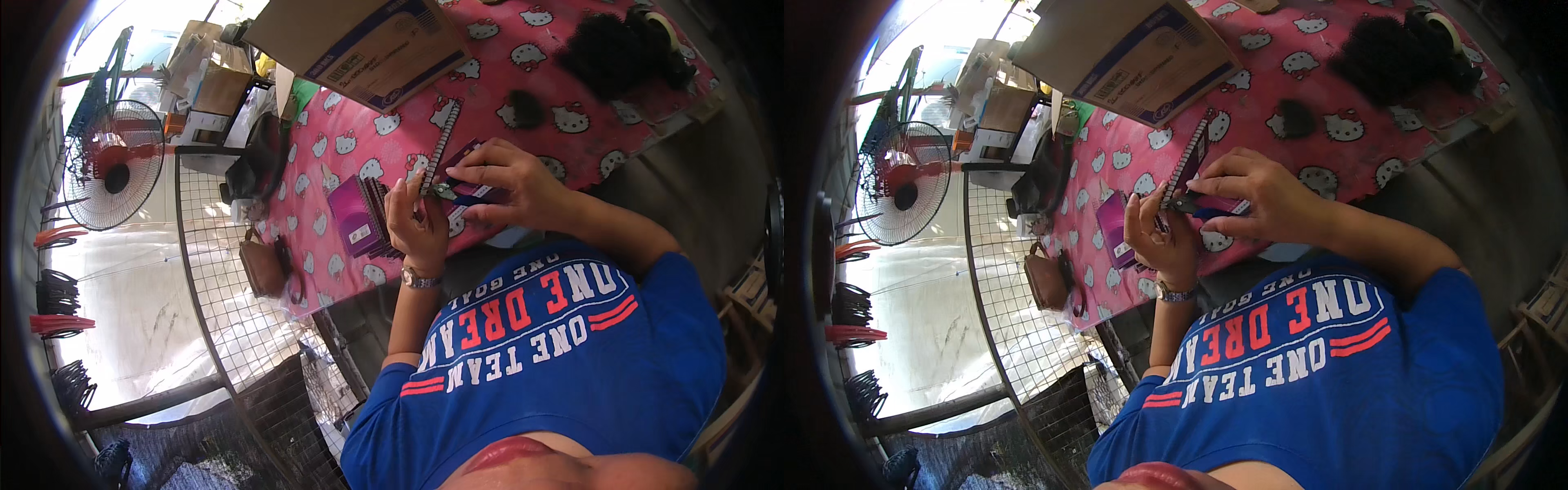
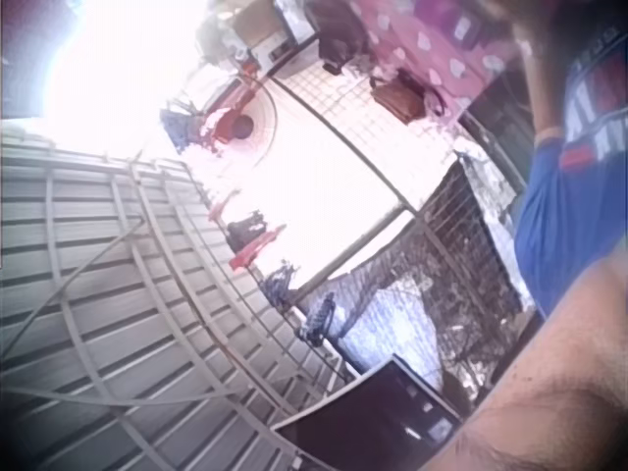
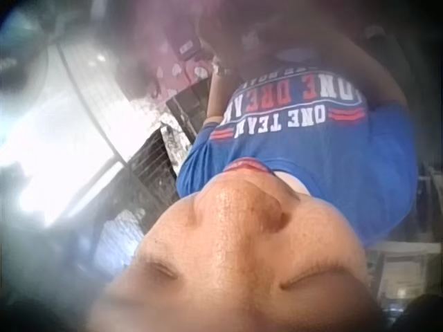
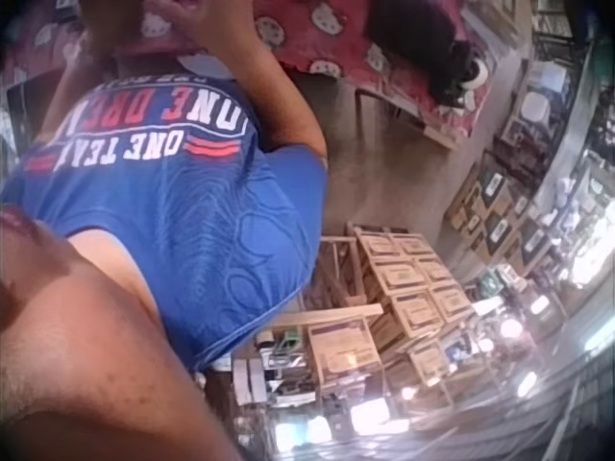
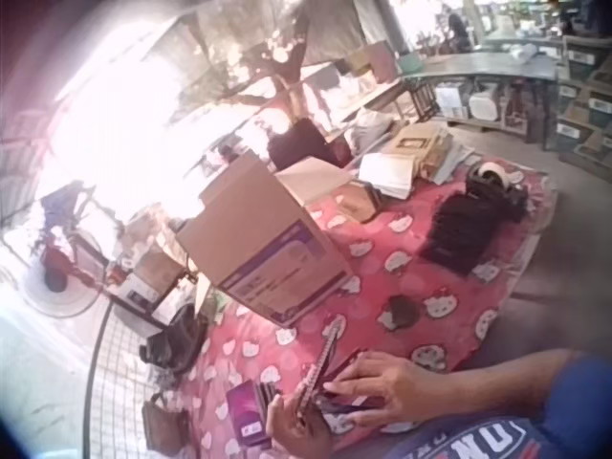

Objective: The person sorts purple spiral-bound notebooks on a table by picking each one up from a pile and placing it into a stack.

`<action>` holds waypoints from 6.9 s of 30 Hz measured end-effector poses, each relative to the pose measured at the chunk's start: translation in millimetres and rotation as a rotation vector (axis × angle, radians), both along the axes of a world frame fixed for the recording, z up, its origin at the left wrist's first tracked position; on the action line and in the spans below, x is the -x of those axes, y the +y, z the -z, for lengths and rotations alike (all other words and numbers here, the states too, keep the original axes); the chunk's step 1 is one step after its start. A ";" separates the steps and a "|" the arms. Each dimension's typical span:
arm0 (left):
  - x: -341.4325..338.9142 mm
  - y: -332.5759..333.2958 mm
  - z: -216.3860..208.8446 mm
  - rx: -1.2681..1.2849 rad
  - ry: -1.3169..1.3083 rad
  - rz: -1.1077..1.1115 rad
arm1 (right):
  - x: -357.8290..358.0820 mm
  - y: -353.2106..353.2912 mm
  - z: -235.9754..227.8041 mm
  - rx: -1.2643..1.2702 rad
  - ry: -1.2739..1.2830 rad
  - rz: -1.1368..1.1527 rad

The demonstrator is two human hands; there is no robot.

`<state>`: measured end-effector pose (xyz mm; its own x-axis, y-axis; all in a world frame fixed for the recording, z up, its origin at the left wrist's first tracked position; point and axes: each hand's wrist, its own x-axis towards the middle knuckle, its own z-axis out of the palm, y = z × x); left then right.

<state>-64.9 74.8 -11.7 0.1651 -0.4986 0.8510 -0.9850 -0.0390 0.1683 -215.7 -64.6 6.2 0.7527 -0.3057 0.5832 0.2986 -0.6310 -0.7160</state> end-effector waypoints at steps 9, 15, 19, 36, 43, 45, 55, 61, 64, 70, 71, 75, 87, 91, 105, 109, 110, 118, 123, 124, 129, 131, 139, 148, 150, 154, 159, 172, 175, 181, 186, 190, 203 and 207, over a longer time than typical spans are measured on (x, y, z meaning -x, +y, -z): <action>-6.4 9.7 3.9 0.057 0.099 0.037 | -5.5 5.9 -6.4 -1.217 0.527 -0.663; -49.6 61.6 -13.2 0.372 0.382 -0.494 | 11.2 -38.8 60.3 -0.207 0.298 0.246; -77.6 124.4 19.0 0.358 0.768 -0.650 | 44.0 -66.3 160.0 0.118 0.553 0.417; 1.8 -7.0 82.9 -0.855 -0.003 -0.019 | 25.2 -256.1 177.3 0.531 0.732 0.969; -14.6 -16.6 19.8 -0.938 0.256 0.007 | 21.9 -224.4 131.3 0.429 0.223 0.829; -23.4 -21.2 35.2 -0.900 0.183 -0.040 | 2.4 -184.8 127.1 0.481 0.189 0.620; 8.3 -43.6 77.8 -0.417 0.067 -0.359 | -17.9 -51.6 78.2 -0.118 0.182 0.017; 15.6 -44.4 80.8 -0.349 0.089 -0.330 | -15.3 -52.8 78.5 -0.036 0.183 0.011; 14.6 -45.9 80.7 -0.342 0.090 -0.294 | -18.1 -54.3 76.9 -0.014 0.249 -0.062; 8.3 -42.8 79.1 -0.362 0.062 -0.235 | -30.2 -64.0 74.4 0.016 0.321 -0.252; 7.1 -41.8 78.9 -0.377 0.050 -0.224 | -32.1 -65.5 77.7 -0.055 0.241 -0.325; 3.8 -37.1 74.3 -0.482 0.058 -0.171 | -31.0 -61.3 81.1 -0.152 0.389 -0.368; 9.2 -17.4 63.5 -0.654 0.091 -0.083 | -21.6 -34.0 47.2 0.167 0.462 -0.076; 3.1 -8.5 65.8 -0.695 0.160 -0.070 | -41.8 -69.8 56.7 -0.173 0.670 -0.283; -12.9 -18.7 74.4 -0.503 0.190 -0.040 | -37.0 -112.3 62.9 -0.479 0.607 -0.570; 7.4 -44.2 57.6 -0.513 0.187 0.010 | -35.6 -123.2 91.3 -0.304 0.631 -0.467; 7.8 -41.8 57.6 -0.518 0.223 -0.015 | -35.6 -118.7 80.5 -0.270 0.637 -0.428; -19.5 -37.2 61.6 -0.419 0.294 -0.001 | -28.6 -111.6 60.6 -1.021 0.528 -0.694; -32.6 -26.4 69.7 -0.454 0.471 0.052 | -41.7 -116.0 50.6 -0.476 0.591 -0.547; -33.9 -31.3 68.4 -0.451 0.460 0.079 | -39.9 -113.5 50.6 -0.820 0.479 -0.672; -36.5 -29.4 69.4 -0.504 0.521 0.076 | -53.7 -121.5 57.5 -0.556 0.646 -0.644; -37.7 -35.2 67.3 -0.474 0.463 0.141 | -54.7 -119.8 61.6 -1.046 0.454 -0.880; -35.9 -34.3 67.0 -0.482 0.546 0.150 | -69.3 -120.4 72.4 0.007 0.784 -0.426; -36.8 -36.7 66.3 -0.474 0.597 0.154 | -73.3 -110.4 74.5 -1.080 0.423 -0.942; -35.7 -33.1 68.7 -0.452 0.601 0.171 | -76.2 -110.9 68.2 -0.686 0.627 -0.751; -38.5 -34.9 65.6 -0.486 0.614 0.145 | -77.1 -112.6 69.2 -0.760 0.559 -0.671; -38.8 -35.5 67.7 -0.468 0.634 0.121 | -55.4 -140.4 94.1 0.034 0.996 -0.047; -26.4 -24.8 88.4 -0.147 0.990 0.081 | 78.7 -28.6 174.2 0.272 0.632 0.479; -38.5 -21.0 98.6 -0.182 0.938 0.065 | 51.1 -14.8 131.0 0.065 0.416 0.379; -26.1 -28.3 93.9 -0.089 0.995 0.103 | -3.1 4.5 82.7 0.100 0.185 0.187; -36.2 -19.1 98.4 -0.219 0.858 0.004 | -20.1 11.6 73.0 0.194 0.169 0.206; -38.1 -17.6 106.7 -0.178 0.899 0.025 | -25.5 13.1 74.4 0.360 0.209 0.236; -22.3 -5.0 17.7 0.020 0.374 -0.074 | -5.0 -6.4 74.4 -0.749 0.408 -0.256; -51.9 41.2 -81.1 -0.015 0.126 -0.120 | 33.9 -45.9 111.7 0.054 0.583 0.268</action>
<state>-13.0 115.9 69.4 0.3291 -0.4814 0.8123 -0.9442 -0.1590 0.2883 -249.6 -110.5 -105.5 0.8522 -0.5090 0.1214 -0.3033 -0.6695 -0.6780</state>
